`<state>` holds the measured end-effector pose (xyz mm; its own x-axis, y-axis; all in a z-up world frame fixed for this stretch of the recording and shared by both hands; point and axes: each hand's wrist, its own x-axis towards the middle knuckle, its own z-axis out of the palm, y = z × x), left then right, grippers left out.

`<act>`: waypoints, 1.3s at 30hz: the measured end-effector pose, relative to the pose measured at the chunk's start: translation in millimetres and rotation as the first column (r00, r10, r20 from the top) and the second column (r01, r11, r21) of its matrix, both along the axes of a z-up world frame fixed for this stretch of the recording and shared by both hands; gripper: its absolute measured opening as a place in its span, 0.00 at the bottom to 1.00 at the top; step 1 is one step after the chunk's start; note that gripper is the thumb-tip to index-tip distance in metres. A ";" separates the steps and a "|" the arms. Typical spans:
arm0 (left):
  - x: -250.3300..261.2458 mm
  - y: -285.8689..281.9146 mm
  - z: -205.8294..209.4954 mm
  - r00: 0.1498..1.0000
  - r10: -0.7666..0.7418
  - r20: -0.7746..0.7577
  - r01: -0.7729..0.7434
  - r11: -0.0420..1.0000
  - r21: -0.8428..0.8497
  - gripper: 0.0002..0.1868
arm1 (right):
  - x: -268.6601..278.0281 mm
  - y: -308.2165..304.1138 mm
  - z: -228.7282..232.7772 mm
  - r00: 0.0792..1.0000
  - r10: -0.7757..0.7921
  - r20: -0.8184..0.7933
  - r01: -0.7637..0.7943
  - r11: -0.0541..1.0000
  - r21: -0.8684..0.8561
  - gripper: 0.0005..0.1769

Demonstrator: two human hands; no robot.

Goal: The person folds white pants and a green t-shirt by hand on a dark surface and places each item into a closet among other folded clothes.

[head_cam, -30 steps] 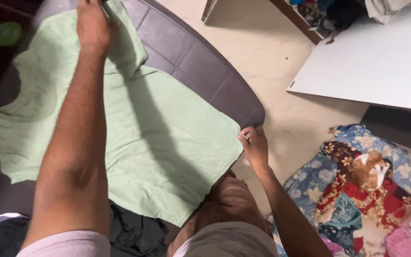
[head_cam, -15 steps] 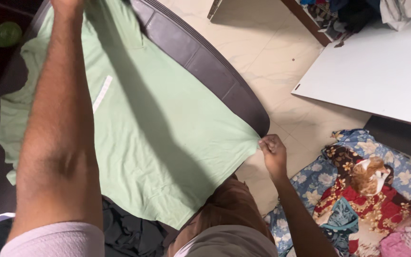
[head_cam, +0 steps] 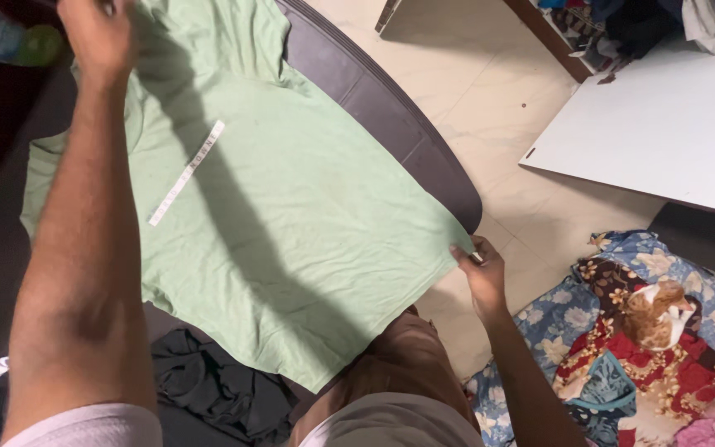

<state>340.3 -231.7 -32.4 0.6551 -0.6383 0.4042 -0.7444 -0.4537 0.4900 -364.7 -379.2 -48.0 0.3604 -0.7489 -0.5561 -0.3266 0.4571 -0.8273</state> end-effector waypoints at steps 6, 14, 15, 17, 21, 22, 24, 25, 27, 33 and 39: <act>-23.8 78.5 32.4 0.998 -0.031 -0.048 0.040 0.979 0.198 0.23 | -5.1 -6.3 -15.5 0.955 -0.213 0.209 0.185 0.972 0.145 0.11; -11.9 121.3 21.3 0.987 0.150 -0.050 -0.131 0.954 0.271 0.20 | -9.5 20.8 -41.2 0.722 -0.659 0.212 0.523 0.720 0.457 0.16; -14.1 124.2 22.4 0.987 0.154 -0.054 -0.131 0.946 0.297 0.20 | -11.2 34.9 -45.1 0.757 -0.619 0.208 0.505 0.757 0.414 0.14; -17.4 124.5 27.3 0.939 0.227 -0.257 -0.132 0.931 0.341 0.20 | -12.6 55.6 -52.4 0.824 -0.534 0.190 0.462 0.828 0.318 0.10; -19.7 118.5 23.4 0.906 0.249 -0.343 -0.122 0.928 0.352 0.23 | -4.7 50.6 -56.7 0.885 -0.446 0.132 0.424 0.890 0.164 0.10; -18.1 115.5 20.5 0.963 0.164 -0.214 -0.086 0.939 0.332 0.22 | -0.4 45.4 -55.3 0.885 -0.448 0.125 0.428 0.890 0.158 0.10; -18.3 110.1 17.2 0.998 -0.017 0.055 -0.001 0.952 0.307 0.18 | 1.2 42.2 -47.2 0.888 -0.433 0.153 0.414 0.899 0.141 0.09; -17.0 104.8 19.2 0.996 0.048 -0.079 -0.034 0.984 0.175 0.20 | 0.6 41.6 -42.3 0.890 -0.415 0.189 0.396 0.909 0.130 0.09; -17.3 89.9 23.8 0.922 0.118 -0.368 -0.156 0.985 -0.075 0.26 | -2.3 41.1 -32.2 0.890 -0.395 0.228 0.376 0.918 0.121 0.08; -2.4 30.4 15.7 0.992 -0.123 -0.018 0.125 0.980 0.156 0.19 | 1.2 40.7 -3.7 0.837 -0.450 0.311 0.366 0.884 0.293 0.11; 6.0 -20.2 -16.4 0.997 -0.052 -0.050 0.059 0.988 0.141 0.11 | 3.6 30.6 9.5 0.748 -0.564 0.349 0.282 0.747 0.602 0.15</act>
<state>346.3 -251.9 -48.8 0.6327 -0.7233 0.2767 -0.7486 -0.4798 0.4575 -361.2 -348.6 -38.5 0.3921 -0.5673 -0.7242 0.3818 0.8166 -0.4329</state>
